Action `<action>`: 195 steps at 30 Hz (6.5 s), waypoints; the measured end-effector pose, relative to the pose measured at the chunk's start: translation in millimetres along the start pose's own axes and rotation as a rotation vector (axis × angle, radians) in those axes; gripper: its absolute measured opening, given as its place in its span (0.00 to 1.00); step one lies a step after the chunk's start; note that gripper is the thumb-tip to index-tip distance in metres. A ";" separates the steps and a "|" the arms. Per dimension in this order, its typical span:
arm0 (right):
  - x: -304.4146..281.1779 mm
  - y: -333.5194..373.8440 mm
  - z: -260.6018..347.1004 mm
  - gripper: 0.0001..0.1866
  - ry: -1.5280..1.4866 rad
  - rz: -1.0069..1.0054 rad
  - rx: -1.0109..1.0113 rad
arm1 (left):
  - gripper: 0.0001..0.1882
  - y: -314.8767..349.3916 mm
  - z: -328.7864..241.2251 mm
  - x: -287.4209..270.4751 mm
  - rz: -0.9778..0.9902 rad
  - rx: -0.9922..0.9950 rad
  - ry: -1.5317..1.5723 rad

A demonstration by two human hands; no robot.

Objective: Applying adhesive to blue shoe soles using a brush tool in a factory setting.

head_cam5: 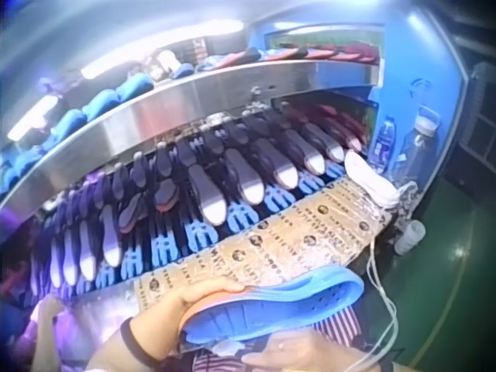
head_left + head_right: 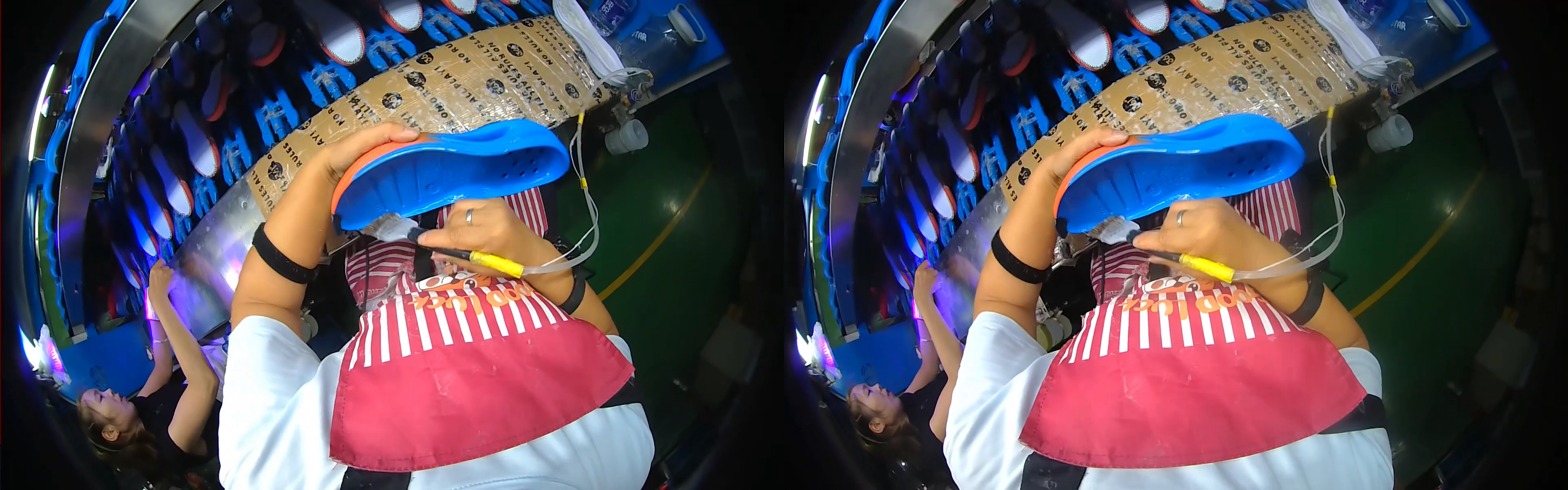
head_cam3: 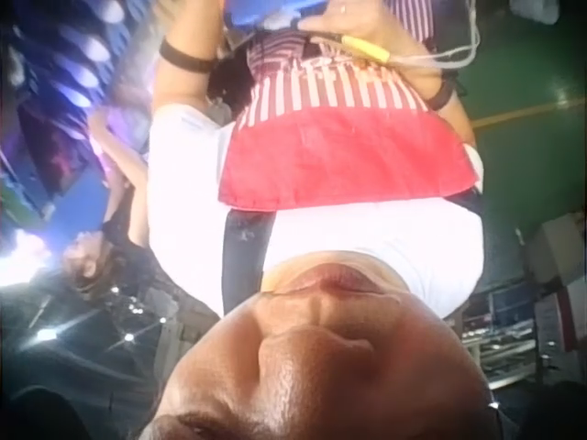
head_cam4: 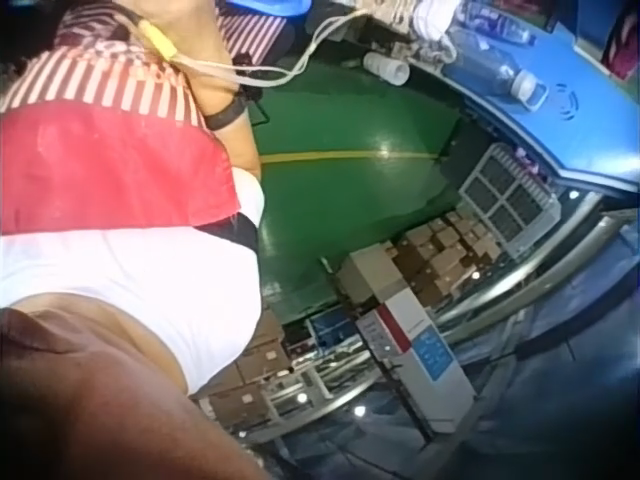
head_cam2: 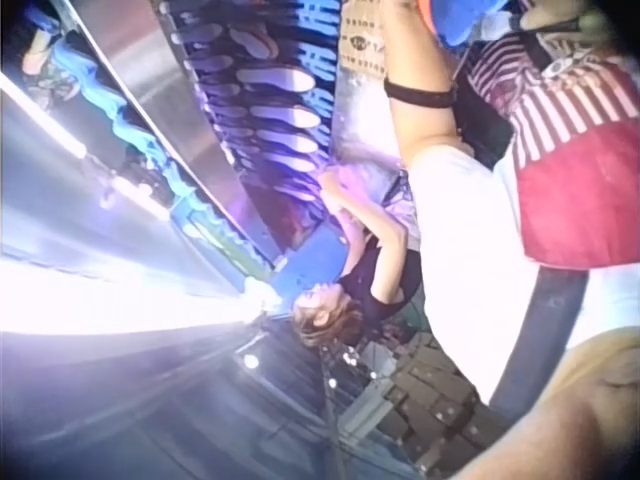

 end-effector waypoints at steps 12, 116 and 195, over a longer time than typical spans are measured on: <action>11.2 14.6 -1.2 0.14 0.002 0.016 0.063 | 0.28 22.0 14.2 -25.0 -0.096 -0.080 0.017; -53.4 134.2 -45.6 0.12 -0.316 -0.867 0.961 | 0.15 413.8 -237.9 -122.9 -2.412 0.209 -1.334; -45.9 148.6 -31.0 0.12 -0.456 -0.885 1.066 | 0.15 318.0 -166.3 -37.2 -0.949 2.086 0.587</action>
Point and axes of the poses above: each hand's wrist, its own y-axis away from the middle knuckle, its own x-axis out of the palm, z = x × y, the point moved 8 cm from there along -y, towards the middle knuckle, and after that the axes turned 15 degrees about -x, right-handed, at the moved point
